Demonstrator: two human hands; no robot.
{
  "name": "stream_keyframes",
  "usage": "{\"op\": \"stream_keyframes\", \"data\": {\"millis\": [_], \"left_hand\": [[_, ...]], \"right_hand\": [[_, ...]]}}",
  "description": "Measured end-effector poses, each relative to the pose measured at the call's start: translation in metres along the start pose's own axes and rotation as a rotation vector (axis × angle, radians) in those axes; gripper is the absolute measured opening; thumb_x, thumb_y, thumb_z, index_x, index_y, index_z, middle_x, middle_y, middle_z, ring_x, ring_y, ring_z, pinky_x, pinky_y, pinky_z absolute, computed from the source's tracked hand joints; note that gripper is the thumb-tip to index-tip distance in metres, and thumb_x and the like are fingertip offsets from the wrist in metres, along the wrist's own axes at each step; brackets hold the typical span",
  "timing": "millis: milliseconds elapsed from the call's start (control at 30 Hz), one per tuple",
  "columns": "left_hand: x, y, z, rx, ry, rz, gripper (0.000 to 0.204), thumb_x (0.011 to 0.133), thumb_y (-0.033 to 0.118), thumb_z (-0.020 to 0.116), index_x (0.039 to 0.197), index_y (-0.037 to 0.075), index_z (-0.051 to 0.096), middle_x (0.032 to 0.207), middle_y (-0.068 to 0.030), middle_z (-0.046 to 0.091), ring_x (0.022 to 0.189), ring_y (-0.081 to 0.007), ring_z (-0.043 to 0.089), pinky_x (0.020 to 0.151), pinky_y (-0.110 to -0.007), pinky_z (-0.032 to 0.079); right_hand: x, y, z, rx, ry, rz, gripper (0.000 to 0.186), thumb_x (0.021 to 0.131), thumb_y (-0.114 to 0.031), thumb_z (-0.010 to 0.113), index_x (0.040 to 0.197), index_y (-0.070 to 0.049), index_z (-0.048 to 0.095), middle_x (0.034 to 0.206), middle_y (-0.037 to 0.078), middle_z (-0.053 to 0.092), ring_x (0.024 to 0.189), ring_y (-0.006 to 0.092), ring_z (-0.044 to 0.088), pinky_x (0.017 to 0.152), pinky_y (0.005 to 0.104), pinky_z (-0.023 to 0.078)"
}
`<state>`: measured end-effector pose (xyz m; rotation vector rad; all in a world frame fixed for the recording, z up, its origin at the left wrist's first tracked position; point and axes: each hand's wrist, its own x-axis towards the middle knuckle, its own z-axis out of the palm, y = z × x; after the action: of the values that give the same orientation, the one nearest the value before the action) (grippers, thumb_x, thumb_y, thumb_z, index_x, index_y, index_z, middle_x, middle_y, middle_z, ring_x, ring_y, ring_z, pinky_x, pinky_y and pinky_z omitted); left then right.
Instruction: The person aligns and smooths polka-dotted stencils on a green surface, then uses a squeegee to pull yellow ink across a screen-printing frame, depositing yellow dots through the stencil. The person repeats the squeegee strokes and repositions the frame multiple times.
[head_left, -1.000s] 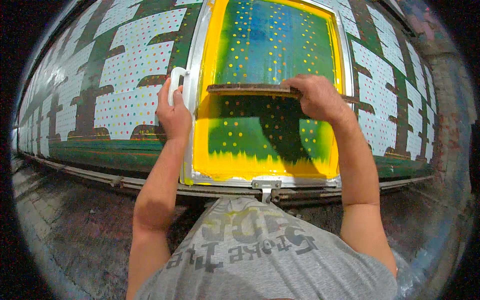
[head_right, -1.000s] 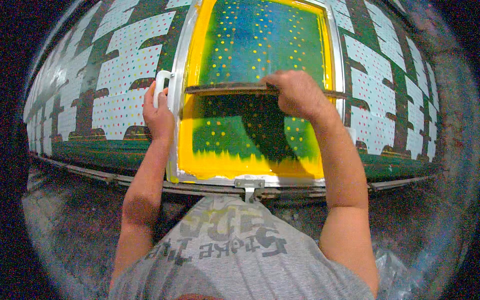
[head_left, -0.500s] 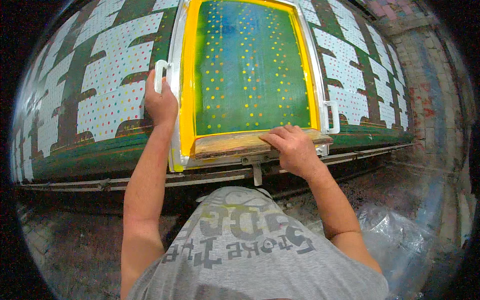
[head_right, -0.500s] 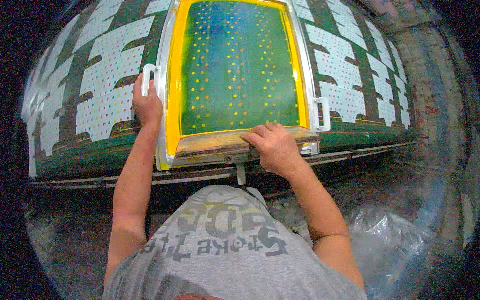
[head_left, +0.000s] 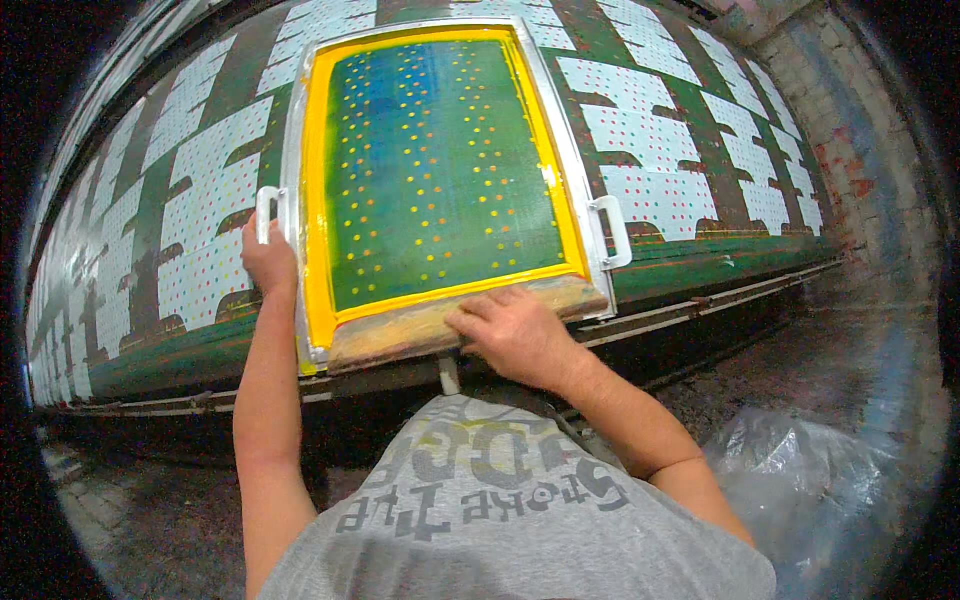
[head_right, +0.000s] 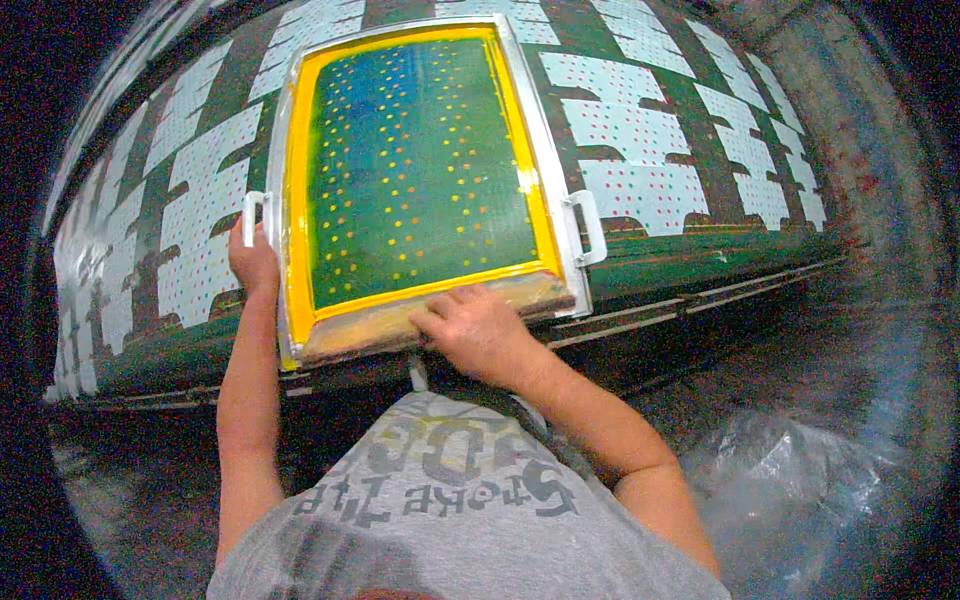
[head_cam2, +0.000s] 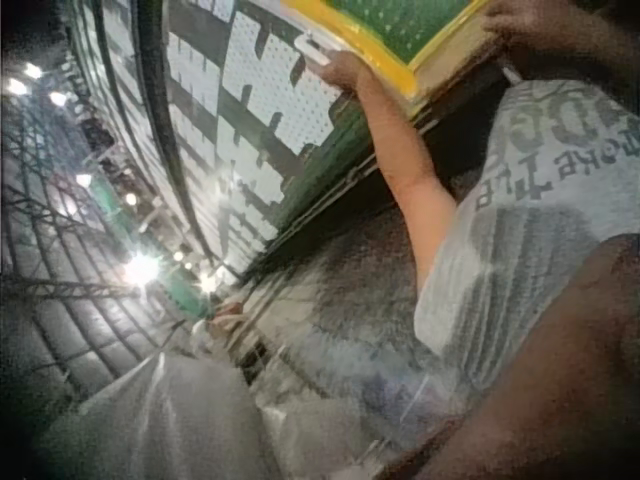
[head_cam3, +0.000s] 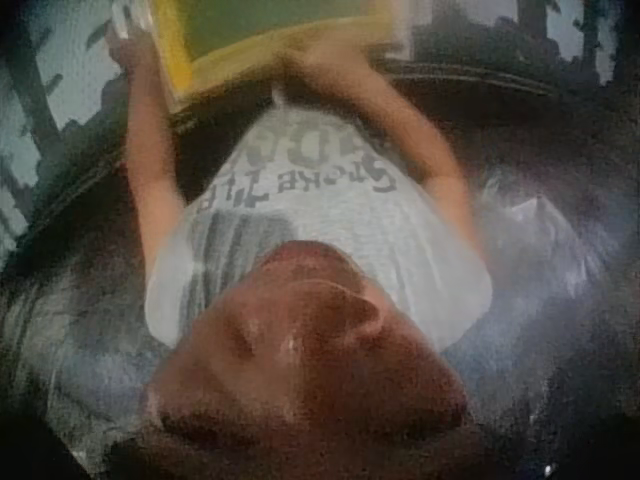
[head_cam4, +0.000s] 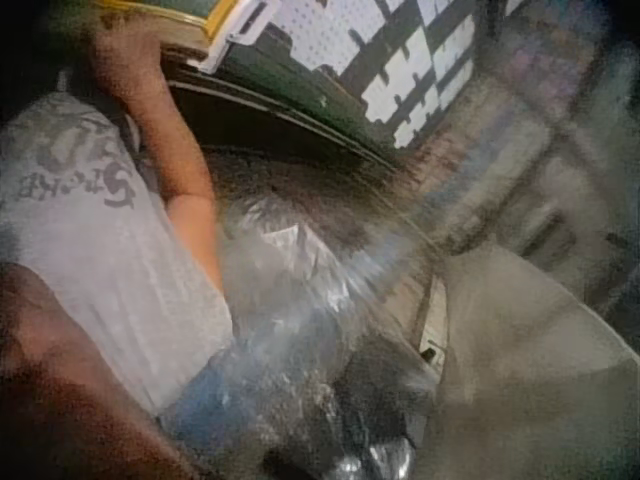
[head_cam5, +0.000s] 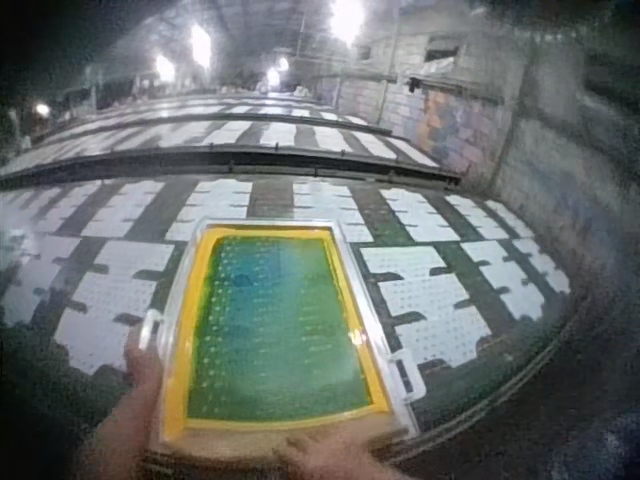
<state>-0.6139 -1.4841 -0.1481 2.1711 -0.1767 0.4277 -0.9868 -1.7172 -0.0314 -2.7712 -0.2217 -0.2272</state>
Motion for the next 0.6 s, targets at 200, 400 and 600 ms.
{"op": "stream_keyframes", "data": {"millis": [200, 400, 600], "left_hand": [[0.006, -0.006, -0.003, 0.195, 0.014, 0.001, 0.033, 0.098, 0.018, 0.075, 0.126, -0.001, 0.075, 0.109, -0.0209, 0.080, 0.098, -0.0359, 0.077, 0.091, -0.046, 0.059], [0.011, -0.023, 0.000, 0.205, 0.068, 0.043, 0.036, 0.097, 0.022, 0.079, 0.125, 0.000, 0.077, 0.108, -0.0200, 0.081, 0.095, -0.0346, 0.078, 0.088, -0.045, 0.059], [0.013, -0.026, -0.003, 0.268, 0.058, -0.056, 0.032, 0.097, 0.022, 0.081, 0.121, 0.002, 0.079, 0.103, -0.0166, 0.080, 0.095, -0.0294, 0.076, 0.088, -0.043, 0.058]], "right_hand": [[-0.024, 0.012, 0.005, 0.042, 0.114, -0.096, 0.037, 0.086, -0.031, 0.081, 0.115, -0.011, 0.070, 0.112, 0.012, 0.071, 0.108, 0.0346, 0.071, 0.093, 0.0498, 0.056], [-0.059, 0.064, -0.023, 0.275, 0.235, -0.056, 0.040, 0.086, -0.017, 0.082, 0.124, -0.010, 0.072, 0.127, 0.015, 0.071, 0.126, 0.0394, 0.068, 0.107, 0.0531, 0.053], [-0.079, 0.147, -0.052, 0.062, 0.539, 0.494, 0.051, 0.088, -0.007, 0.078, 0.139, -0.005, 0.070, 0.151, 0.025, 0.059, 0.142, 0.0440, 0.053, 0.120, 0.0546, 0.042]]}}
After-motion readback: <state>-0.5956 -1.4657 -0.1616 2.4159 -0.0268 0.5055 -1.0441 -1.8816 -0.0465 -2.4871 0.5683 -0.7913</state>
